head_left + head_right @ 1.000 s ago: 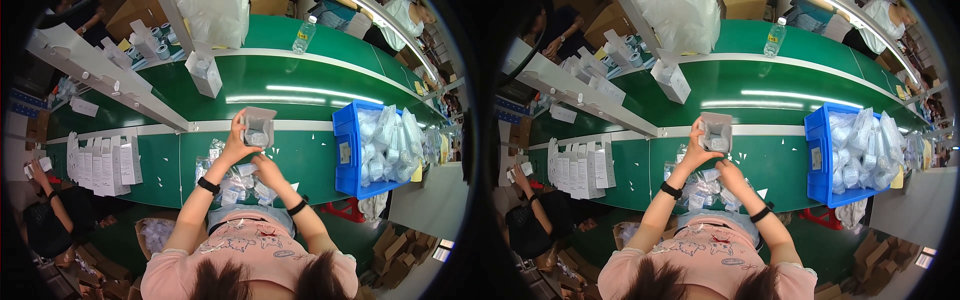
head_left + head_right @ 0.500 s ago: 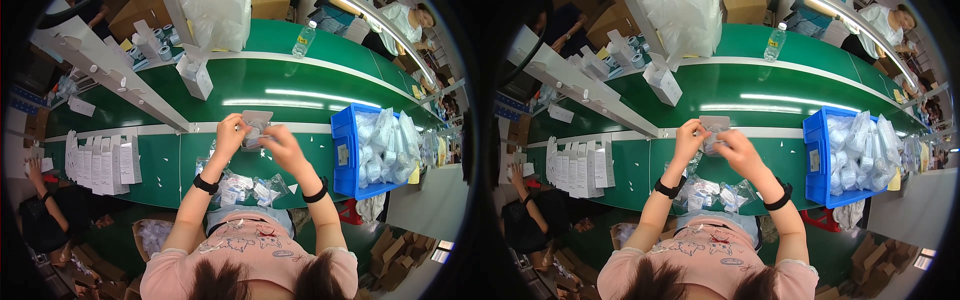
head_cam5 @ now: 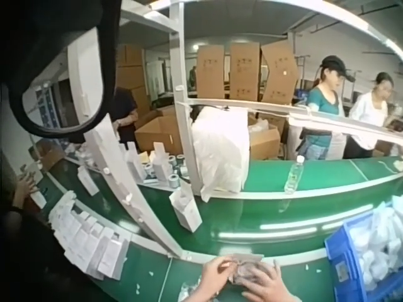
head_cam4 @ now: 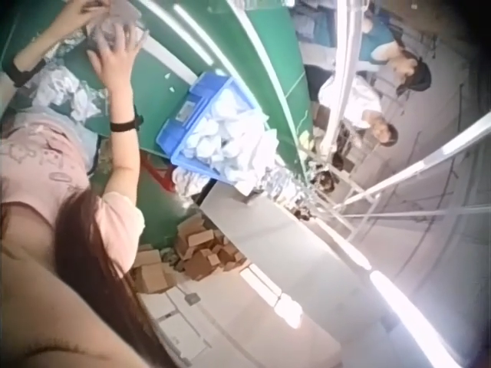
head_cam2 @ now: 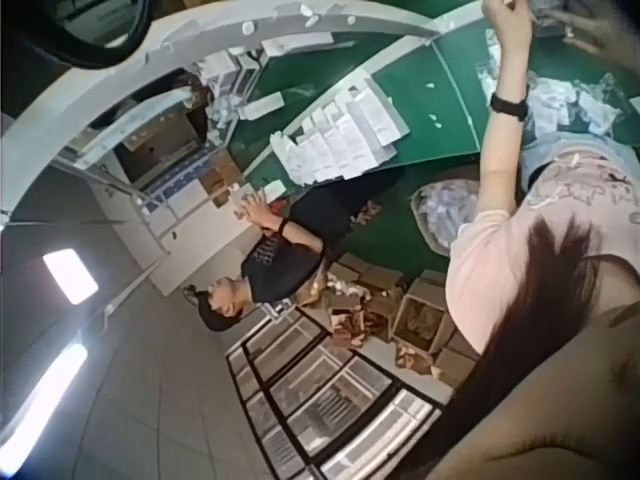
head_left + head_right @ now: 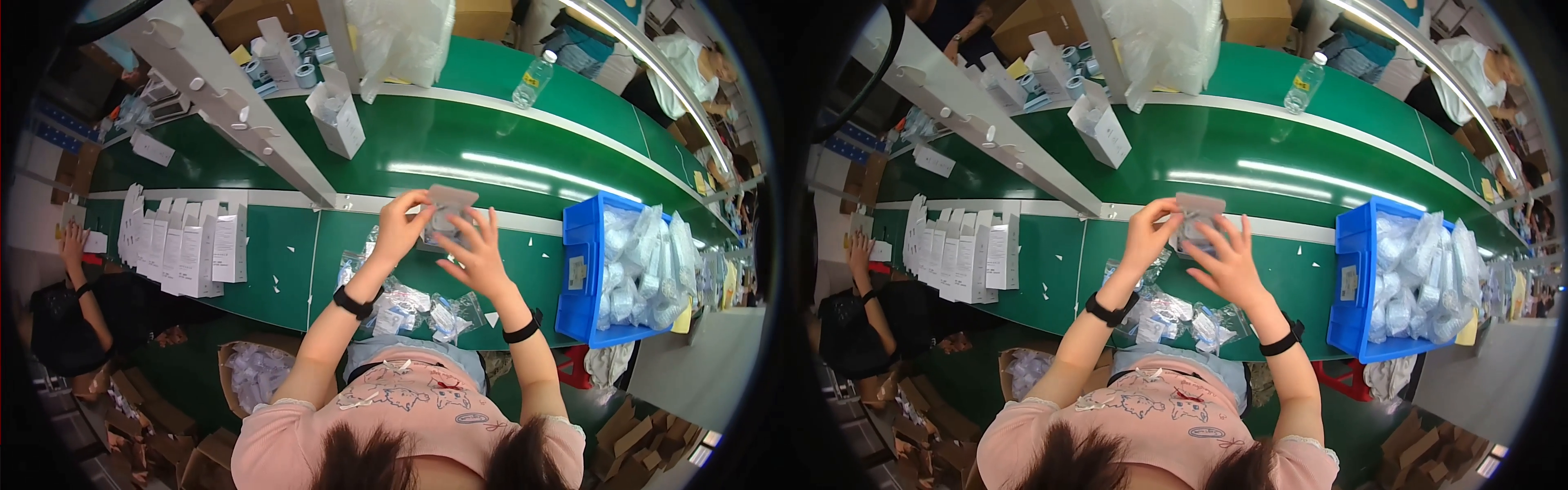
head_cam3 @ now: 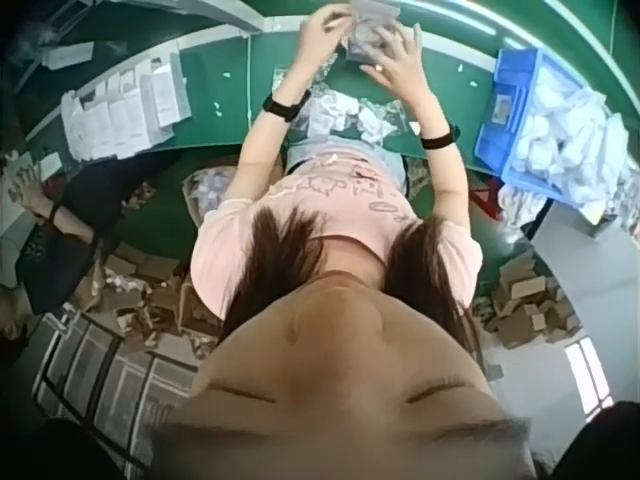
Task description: The person picks up a bag from the floor and then packages items by placing a bubble-wrapped device and a small plastic bag into a cardboard box. This process is repeated for several boxes, which are then placed onto the green table.
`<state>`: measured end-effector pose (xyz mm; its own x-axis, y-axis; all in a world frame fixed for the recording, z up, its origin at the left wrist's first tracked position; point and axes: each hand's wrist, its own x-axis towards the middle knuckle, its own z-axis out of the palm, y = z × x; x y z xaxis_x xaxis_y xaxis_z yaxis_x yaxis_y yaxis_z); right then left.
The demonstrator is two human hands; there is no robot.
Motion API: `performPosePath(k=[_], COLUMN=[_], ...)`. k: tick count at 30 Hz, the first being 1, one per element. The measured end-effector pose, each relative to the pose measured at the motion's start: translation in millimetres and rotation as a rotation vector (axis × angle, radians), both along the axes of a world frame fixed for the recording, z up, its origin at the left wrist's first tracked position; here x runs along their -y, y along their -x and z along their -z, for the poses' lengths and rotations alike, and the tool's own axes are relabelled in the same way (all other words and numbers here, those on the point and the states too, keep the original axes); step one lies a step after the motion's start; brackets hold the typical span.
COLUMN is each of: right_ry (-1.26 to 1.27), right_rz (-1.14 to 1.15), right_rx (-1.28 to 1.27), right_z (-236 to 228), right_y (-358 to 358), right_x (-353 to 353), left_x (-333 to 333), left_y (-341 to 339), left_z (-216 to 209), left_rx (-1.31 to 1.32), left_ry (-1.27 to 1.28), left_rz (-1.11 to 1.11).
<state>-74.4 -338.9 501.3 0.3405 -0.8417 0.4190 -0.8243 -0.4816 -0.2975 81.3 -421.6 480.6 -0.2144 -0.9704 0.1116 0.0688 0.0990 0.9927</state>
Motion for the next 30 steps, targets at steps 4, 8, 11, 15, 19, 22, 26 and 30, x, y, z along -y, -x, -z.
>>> performPosePath(k=[4, 8, 11, 15, 19, 22, 26, 30], right_ry=[-0.047, -0.394, -0.520, -0.288, -0.108, -0.027, -0.009, -0.049], right_rz=[0.167, 0.164, 0.062, 0.060, 0.232, 0.358, 0.483, 0.509], right_rx=[0.461, 0.723, 0.812, 1.071, 1.034, 0.941, 0.710, 0.341], right_z=[37, 86, 58, 34, 53, 74, 76, 5], right_y=[22, 10, 15, 48, 96, 108, 117, 141], right_x=[-2, 15, 43, 111, 175, 184, 154, 63], left_x=[0, 16, 3, -15, -57, -66, -34, -24], left_y=[-99, -272, -325, -328, -217, -167, -205, -229], left_z=[-9, 64, 90, 127, 76, 14, 44, 109], left_rx=[0.709, 1.733, 1.981, 1.883, 1.810, 1.650, 1.360, 0.681], left_ry=[0.493, 0.368, -0.049, 0.048, -0.154, -0.215, -0.162, -0.255], left_rz=[-0.596, -0.727, -0.514, -0.422, -0.190, 0.068, -0.079, -0.270])
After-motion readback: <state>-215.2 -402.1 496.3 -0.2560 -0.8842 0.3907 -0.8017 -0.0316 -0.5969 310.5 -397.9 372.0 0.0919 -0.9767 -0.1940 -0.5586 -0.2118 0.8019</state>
